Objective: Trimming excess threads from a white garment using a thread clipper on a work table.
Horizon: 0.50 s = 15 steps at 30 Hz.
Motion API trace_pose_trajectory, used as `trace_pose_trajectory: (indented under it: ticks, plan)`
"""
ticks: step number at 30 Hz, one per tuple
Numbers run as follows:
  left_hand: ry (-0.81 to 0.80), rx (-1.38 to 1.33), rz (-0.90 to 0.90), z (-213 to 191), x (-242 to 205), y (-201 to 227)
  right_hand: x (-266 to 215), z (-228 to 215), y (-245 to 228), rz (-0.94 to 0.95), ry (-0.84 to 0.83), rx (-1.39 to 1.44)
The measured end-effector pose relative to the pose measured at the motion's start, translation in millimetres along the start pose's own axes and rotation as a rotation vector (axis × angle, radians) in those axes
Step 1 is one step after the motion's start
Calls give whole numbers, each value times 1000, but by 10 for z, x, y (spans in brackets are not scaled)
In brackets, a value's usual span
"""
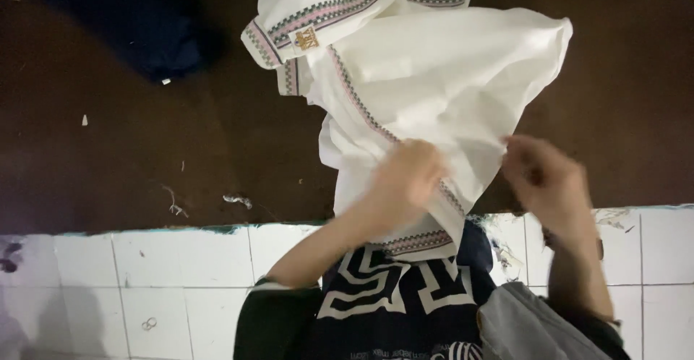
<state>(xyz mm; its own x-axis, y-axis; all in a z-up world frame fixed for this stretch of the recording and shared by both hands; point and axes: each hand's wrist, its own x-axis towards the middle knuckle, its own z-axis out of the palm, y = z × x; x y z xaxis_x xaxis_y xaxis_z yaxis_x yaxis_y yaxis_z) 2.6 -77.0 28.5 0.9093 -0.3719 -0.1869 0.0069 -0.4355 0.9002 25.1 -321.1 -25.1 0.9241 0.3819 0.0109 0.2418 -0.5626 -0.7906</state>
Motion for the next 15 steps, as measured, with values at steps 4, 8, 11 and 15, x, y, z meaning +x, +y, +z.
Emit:
trace_pose_trajectory:
  ticks: [4, 8, 11, 15]
  plan:
    - [1, 339, 891, 1297, 114, -474, -153, -276, -144, -42, 187, -175]
    - [-228, 215, 642, 1045, 94, -345, -183, -316, -281, -205, 203, -217]
    - [-137, -105, 313, 412, -120, -395, -126, -74, -235, -241, 7, -116]
    - [357, 9, -2, 87, -378, -1177, 105, 440, -430, -202, -69, 43]
